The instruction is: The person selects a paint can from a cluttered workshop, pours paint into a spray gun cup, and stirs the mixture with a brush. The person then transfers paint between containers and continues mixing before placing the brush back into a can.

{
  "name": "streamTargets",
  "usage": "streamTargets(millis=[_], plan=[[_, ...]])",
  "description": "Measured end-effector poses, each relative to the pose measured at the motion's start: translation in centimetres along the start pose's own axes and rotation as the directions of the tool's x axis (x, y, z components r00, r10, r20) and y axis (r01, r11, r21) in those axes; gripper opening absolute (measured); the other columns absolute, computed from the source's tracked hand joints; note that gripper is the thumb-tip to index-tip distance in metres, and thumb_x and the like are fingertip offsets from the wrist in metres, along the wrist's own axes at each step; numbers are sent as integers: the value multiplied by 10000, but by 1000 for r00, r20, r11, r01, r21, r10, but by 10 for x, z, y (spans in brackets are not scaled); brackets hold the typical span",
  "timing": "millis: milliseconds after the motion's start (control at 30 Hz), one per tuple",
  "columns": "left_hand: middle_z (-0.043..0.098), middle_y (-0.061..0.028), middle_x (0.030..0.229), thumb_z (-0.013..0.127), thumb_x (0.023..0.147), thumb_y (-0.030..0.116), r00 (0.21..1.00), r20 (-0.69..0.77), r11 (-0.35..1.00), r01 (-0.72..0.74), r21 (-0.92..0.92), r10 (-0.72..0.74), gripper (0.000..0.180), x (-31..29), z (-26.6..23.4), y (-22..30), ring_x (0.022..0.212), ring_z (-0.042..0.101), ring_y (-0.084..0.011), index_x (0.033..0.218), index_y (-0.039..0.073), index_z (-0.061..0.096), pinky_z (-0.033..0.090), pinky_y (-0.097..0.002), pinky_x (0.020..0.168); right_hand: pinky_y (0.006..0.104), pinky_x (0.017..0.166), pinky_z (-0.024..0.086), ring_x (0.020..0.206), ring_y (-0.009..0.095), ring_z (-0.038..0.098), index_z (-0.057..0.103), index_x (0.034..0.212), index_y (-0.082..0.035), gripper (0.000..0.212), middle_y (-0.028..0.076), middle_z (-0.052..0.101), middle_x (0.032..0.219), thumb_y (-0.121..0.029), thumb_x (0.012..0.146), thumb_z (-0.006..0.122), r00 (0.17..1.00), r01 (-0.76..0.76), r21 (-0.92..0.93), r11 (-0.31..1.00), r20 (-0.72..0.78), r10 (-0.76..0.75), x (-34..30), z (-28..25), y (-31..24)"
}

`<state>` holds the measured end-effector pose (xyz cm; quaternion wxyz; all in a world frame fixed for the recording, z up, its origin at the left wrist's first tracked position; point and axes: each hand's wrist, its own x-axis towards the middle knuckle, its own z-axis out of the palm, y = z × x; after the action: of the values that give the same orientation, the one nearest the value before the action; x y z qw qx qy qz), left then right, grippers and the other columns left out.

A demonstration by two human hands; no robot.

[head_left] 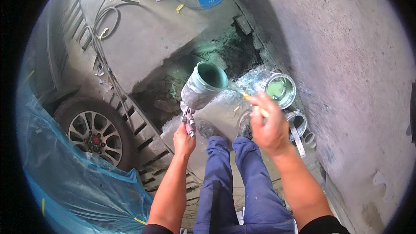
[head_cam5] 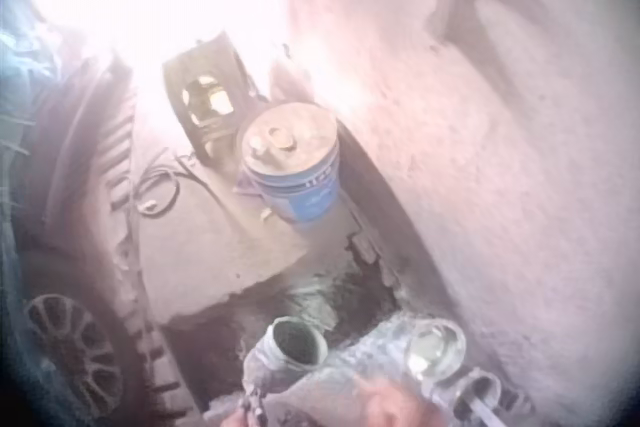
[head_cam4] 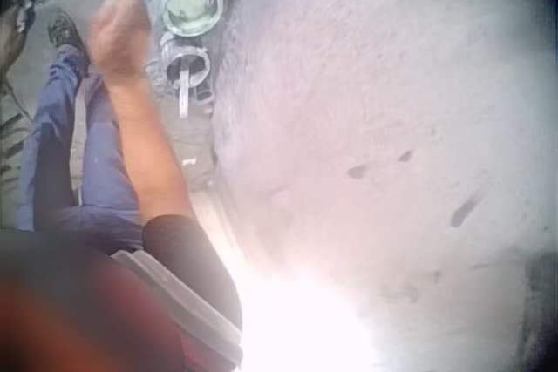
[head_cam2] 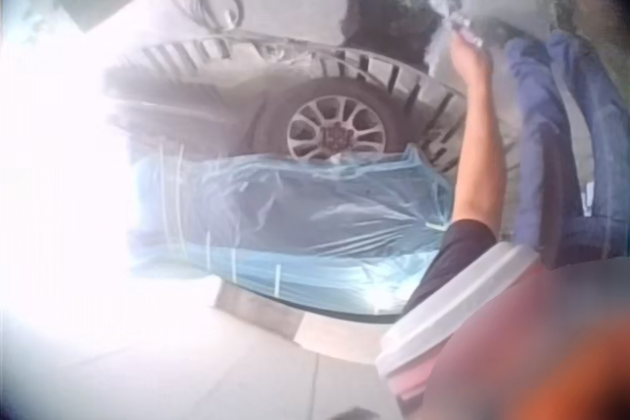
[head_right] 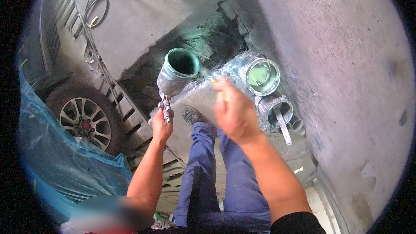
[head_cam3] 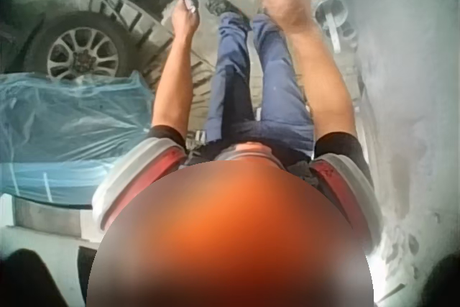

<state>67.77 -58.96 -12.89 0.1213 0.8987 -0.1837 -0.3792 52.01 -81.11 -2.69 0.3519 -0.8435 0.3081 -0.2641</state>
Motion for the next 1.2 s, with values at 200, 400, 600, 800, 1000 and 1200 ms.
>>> streamTargets(millis=[200,400,600,800,1000,1200], plan=[[656,-157,818,652,908,312,991,133,978,34,-207,-6,294,0,-6,-11,738,603,-234,959,24,616,481,-368,715,232,628,527,730,130,625,339,1339,32,420,182,648,1090,-17,951,494,976,-200,466,862,15,218,5,-8,-12],[628,-152,762,657,904,295,990,134,980,-13,-197,40,290,-6,-13,-13,707,595,-237,898,11,599,476,-371,685,225,600,512,703,115,616,366,1320,12,384,152,659,1068,-30,958,485,884,-360,642,677,2,468,23,-29,-3],[631,-194,773,649,898,293,976,144,979,-143,-145,164,288,-7,-10,-22,716,619,-332,877,11,595,480,-411,677,247,647,515,727,124,623,412,1292,-1,375,144,671,1010,-15,924,479,884,-464,422,778,164,438,39,-34,10],[641,-208,789,646,889,280,966,182,981,-165,-101,182,255,-13,-12,-23,760,621,-415,896,26,617,485,-443,683,389,725,546,777,307,663,464,1253,-15,444,212,653,983,17,818,547,925,-94,367,926,375,-55,51,-17,-6],[627,-176,747,648,880,214,961,100,963,-249,-104,259,202,-6,-5,-29,698,629,-321,888,17,603,482,-401,654,468,768,517,866,414,623,461,1241,-6,440,231,637,930,-16,817,576,808,6,256,967,568,-156,45,9,6],[634,-183,781,630,887,194,962,65,962,-261,-85,267,162,-7,-1,-46,747,634,-355,913,35,614,486,-413,679,367,843,526,937,275,667,461,1268,25,391,151,658,1049,8,886,544,820,-10,278,960,552,-152,75,-50,-7]])
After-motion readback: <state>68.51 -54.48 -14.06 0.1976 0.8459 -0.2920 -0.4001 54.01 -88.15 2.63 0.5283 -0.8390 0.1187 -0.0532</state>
